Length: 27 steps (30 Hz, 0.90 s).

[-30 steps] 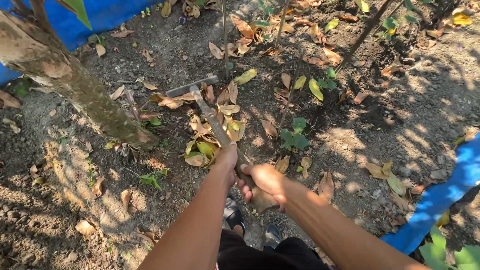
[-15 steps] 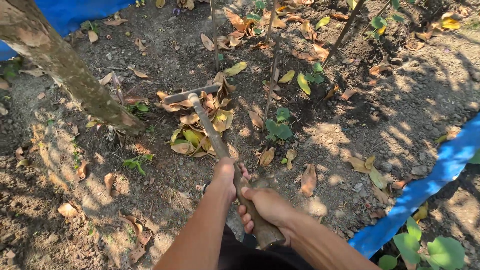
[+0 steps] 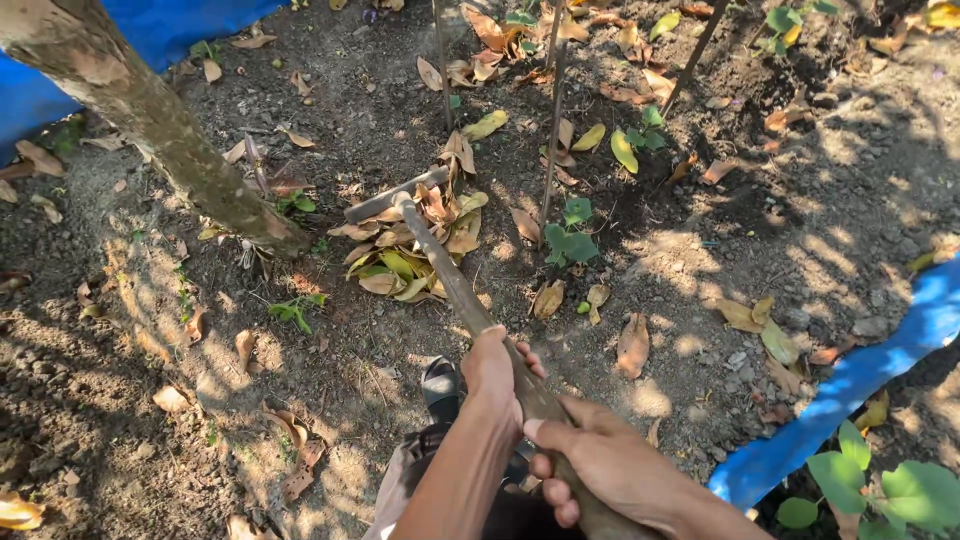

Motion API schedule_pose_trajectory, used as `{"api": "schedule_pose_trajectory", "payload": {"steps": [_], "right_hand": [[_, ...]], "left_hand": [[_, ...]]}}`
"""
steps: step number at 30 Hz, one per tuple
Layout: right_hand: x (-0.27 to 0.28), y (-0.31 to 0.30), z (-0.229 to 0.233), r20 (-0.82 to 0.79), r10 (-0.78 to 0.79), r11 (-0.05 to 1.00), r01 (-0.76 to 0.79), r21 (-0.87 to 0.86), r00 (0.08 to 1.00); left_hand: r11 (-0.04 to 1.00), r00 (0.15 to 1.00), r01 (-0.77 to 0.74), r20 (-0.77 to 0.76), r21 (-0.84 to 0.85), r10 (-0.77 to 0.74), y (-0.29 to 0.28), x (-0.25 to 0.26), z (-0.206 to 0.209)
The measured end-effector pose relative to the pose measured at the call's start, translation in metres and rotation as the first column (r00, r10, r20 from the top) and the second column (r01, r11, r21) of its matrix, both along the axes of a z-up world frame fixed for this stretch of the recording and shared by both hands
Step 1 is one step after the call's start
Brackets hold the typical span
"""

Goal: Use a small hand rake to gather dry leaves into a pile in a garden bed.

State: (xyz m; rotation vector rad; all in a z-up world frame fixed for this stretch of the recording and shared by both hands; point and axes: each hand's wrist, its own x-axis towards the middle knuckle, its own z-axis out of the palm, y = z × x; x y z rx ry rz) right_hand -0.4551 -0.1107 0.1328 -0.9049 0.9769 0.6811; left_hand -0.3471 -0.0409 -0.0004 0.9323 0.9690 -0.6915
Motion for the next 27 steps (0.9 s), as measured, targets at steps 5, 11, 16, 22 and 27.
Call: {"api": "schedule_pose_trajectory", "payload": {"steps": [5, 11, 16, 22, 27], "right_hand": [[0.032, -0.003, 0.01, 0.064, 0.023, 0.998, -0.019, -0.059, 0.998], [0.112, 0.018, -0.002, 0.199, 0.004, 0.995, 0.015, -0.097, 0.98], [0.16, 0.022, -0.037, 0.188, -0.109, 0.993, 0.115, -0.022, 0.976], [0.131, 0.034, -0.055, 0.097, -0.114, 0.993, 0.113, 0.016, 0.989], [0.067, 0.039, -0.057, 0.054, -0.128, 0.991, 0.125, 0.051, 0.99]], "left_hand": [[0.996, 0.999, 0.017, 0.036, -0.088, -0.014, -0.001, 0.035, 0.023], [0.975, 0.971, 0.168, 0.194, -0.144, -0.138, 0.007, 0.138, -0.034], [0.952, 0.946, 0.302, 0.141, -0.049, -0.292, 0.007, 0.194, -0.047], [0.951, 0.944, 0.309, 0.122, 0.004, -0.307, 0.025, 0.148, -0.058], [0.977, 0.977, 0.213, 0.026, 0.014, -0.213, 0.028, 0.08, -0.076]]}}
